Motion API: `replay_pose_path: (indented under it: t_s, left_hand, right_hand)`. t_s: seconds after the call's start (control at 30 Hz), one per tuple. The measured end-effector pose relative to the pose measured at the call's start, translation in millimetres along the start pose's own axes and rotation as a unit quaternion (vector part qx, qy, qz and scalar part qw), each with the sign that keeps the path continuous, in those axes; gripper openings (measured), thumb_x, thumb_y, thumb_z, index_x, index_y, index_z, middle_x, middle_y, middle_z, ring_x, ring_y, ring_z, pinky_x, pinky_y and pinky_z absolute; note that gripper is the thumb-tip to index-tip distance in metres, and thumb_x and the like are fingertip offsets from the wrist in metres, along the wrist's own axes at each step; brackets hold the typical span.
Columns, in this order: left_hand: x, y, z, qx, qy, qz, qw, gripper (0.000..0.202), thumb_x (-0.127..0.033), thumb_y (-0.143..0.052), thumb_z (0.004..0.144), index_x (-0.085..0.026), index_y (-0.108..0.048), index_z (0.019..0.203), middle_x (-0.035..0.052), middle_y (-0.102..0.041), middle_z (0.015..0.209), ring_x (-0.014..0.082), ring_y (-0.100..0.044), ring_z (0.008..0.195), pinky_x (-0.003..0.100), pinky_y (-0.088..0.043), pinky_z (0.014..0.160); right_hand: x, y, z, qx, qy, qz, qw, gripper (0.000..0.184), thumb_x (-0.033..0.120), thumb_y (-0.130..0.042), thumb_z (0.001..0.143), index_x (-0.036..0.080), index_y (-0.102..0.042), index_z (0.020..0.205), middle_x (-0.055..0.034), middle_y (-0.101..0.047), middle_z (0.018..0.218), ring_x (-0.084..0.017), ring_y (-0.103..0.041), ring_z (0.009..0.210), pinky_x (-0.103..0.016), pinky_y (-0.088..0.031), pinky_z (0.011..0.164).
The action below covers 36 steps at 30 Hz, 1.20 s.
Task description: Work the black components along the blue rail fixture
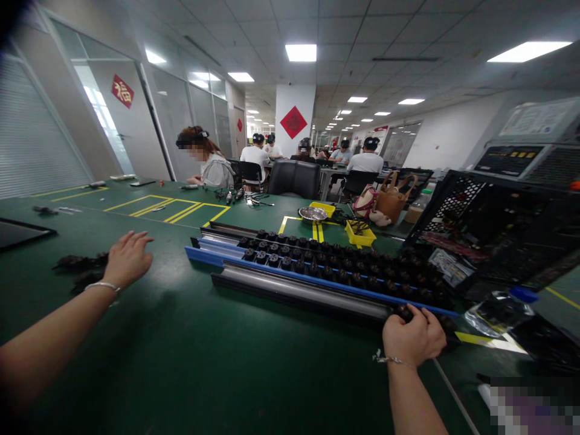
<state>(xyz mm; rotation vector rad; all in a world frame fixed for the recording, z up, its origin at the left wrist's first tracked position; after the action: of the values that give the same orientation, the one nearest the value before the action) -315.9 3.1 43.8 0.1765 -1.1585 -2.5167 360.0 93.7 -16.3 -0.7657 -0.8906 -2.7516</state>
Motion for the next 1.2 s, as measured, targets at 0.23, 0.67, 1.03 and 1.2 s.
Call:
replay_pose_path:
  t_s: [0.23,0.67,1.03,1.2]
  left_hand:
    - [-167.1,54.6,-1.9,-0.086,-0.17,-0.2,0.961,0.028,-0.018,-0.046,0.081,-0.016,-0.055,0.108,0.0119,-0.048,0.133,0.0249,-0.03,0.133,0.048,-0.027,0.108]
    - [-379.8,60.3,-77.1,0.1,-0.353,-0.29,0.884,0.043,-0.037,-0.041,0.091,-0.023,-0.043,0.132,0.0041,-0.039,0.144,0.0199,-0.025,0.136,0.042,-0.024,0.111]
    - [-394.7,42.4,-87.6,0.125,-0.31,-0.252,0.908,0.05,-0.049,-0.032,0.091,-0.025,-0.042,0.134,0.0041,-0.037,0.145,0.0229,-0.03,0.134,0.044,-0.03,0.107]
    - [-407.9,48.4,-96.3,0.127,-0.265,-0.257,0.921,0.052,-0.049,-0.036,0.09,-0.022,-0.042,0.134,0.0101,-0.036,0.145,0.028,-0.028,0.134,0.046,-0.028,0.107]
  right_hand:
    - [18.8,11.8,-6.0,-0.062,-0.025,-0.016,0.998,0.029,0.025,-0.05,0.063,0.018,-0.064,0.088,-0.0114,-0.054,0.111,-0.031,-0.045,0.106,-0.046,-0.032,0.088]
    - [32.1,18.3,-8.9,-0.056,0.012,-0.034,0.998,0.028,0.021,-0.051,0.064,0.017,-0.066,0.088,-0.0119,-0.056,0.096,-0.032,-0.045,0.105,-0.049,-0.031,0.089]
    - [38.5,9.1,-13.4,-0.012,0.082,-0.058,0.995,0.035,0.023,-0.048,0.066,0.01,-0.066,0.093,-0.0154,-0.059,0.083,-0.034,-0.042,0.109,-0.052,-0.03,0.09]
    - [43.7,7.8,-17.1,-0.019,0.096,-0.062,0.993,0.035,0.024,-0.048,0.068,0.009,-0.066,0.094,-0.0154,-0.059,0.085,-0.032,-0.045,0.106,-0.048,-0.032,0.091]
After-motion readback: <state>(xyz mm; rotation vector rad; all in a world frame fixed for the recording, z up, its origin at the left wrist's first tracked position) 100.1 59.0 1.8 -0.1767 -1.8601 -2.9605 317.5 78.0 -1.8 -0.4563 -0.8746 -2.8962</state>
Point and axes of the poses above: each hand's wrist, its own z-axis towards the middle knuckle, its own y-axis out of the back of the hand, x = y × z, the point moved 4 cm from there along z, towards the middle knuckle
